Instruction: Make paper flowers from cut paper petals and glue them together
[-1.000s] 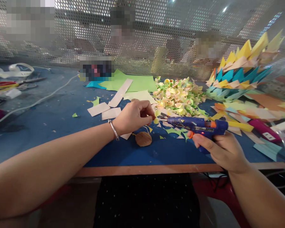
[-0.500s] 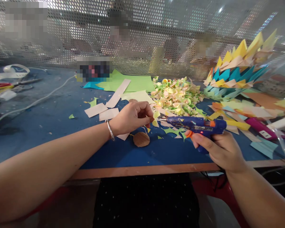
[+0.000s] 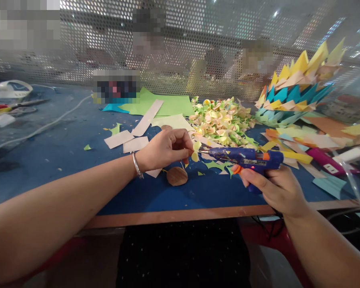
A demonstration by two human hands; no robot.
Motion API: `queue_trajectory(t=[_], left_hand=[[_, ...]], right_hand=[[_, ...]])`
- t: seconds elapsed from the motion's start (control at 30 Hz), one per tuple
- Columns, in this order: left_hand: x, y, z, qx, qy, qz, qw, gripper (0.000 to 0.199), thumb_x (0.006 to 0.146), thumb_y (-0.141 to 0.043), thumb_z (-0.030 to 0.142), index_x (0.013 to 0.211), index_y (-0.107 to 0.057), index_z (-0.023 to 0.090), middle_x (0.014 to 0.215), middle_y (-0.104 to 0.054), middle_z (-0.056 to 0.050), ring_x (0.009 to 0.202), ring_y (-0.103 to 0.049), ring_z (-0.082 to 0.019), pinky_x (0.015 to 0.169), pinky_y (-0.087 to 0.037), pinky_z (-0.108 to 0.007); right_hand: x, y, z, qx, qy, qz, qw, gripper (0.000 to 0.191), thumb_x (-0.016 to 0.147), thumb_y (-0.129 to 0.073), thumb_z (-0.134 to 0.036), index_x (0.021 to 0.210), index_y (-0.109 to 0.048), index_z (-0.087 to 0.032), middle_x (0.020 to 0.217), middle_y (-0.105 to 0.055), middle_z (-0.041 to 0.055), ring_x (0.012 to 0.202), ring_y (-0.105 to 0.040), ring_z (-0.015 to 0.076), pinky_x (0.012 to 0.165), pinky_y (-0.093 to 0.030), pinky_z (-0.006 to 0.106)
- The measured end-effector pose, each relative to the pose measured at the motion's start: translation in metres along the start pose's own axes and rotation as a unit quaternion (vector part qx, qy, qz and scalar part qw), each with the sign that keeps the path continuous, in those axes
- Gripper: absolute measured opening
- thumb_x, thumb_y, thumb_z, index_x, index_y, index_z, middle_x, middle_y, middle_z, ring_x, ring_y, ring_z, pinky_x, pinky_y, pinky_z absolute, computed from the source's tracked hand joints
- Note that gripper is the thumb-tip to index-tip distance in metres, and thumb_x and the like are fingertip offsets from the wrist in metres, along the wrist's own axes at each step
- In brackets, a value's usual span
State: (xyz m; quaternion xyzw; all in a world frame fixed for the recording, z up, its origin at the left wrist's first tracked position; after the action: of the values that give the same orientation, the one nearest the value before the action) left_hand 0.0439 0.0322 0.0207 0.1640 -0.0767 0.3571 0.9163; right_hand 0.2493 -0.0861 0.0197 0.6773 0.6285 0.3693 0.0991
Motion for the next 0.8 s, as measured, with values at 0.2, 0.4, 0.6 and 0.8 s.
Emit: queue_trajectory(t=[0.2,0.4,0.6,0.8], left_hand=[[0.000,0.020,0.002,0.011,-0.015,0.145,0.989,0.012,0.077,-0.064,0.008,0.078,-0.056,0.016,0.067,-0.062,0.002,0.056,-0.066,-0.008,0.052,-0.051,-0.018],[-0.002,0.033,0.005,0.045,-0.045,0.217,0.974,0.010,0.079,-0.064,0.008,0.080,-0.058,0.016,0.067,-0.062,0.002,0.055,-0.065,-0.008,0.050,-0.049,-0.018],[-0.003,0.033,0.009,0.065,-0.053,0.225,0.971,0.010,0.077,-0.063,0.009,0.079,-0.058,0.017,0.068,-0.064,0.002,0.056,-0.066,-0.009,0.051,-0.050,-0.018],[-0.005,0.036,0.014,0.053,-0.072,0.247,0.965,0.009,0.076,-0.061,0.008,0.078,-0.058,0.016,0.068,-0.063,0.001,0.055,-0.065,-0.008,0.050,-0.049,-0.018]], right_hand=[[0.002,0.028,0.014,-0.060,-0.025,0.041,0.997,0.040,0.089,-0.064,-0.044,0.057,-0.064,-0.020,0.062,-0.068,0.0054,0.061,-0.064,0.0195,0.059,-0.050,0.030],[0.017,0.084,0.035,-0.263,-0.051,0.169,0.948,0.049,0.083,-0.060,-0.056,0.050,-0.059,-0.020,0.062,-0.067,0.0110,0.069,-0.066,0.0253,0.065,-0.047,0.034],[0.043,0.110,0.076,-0.519,-0.103,0.110,0.842,0.034,0.083,-0.057,-0.047,0.080,-0.072,-0.016,0.075,-0.072,0.0151,0.079,-0.068,0.0310,0.062,-0.044,0.033],[0.053,0.095,0.104,-0.592,-0.162,-0.025,0.789,0.042,0.096,-0.047,-0.045,0.111,-0.067,-0.011,0.108,-0.071,0.0201,0.100,-0.066,0.0321,0.069,-0.043,0.035]])
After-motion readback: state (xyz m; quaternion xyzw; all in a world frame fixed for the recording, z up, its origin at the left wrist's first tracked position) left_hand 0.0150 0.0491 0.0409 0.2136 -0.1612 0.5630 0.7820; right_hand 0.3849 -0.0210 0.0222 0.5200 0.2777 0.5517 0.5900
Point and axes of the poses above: each hand's wrist, its own x-axis towards the middle knuckle, its own y-axis out of the back of the hand, z = x × y, the point moved 6 cm from there along x, towards the middle knuckle
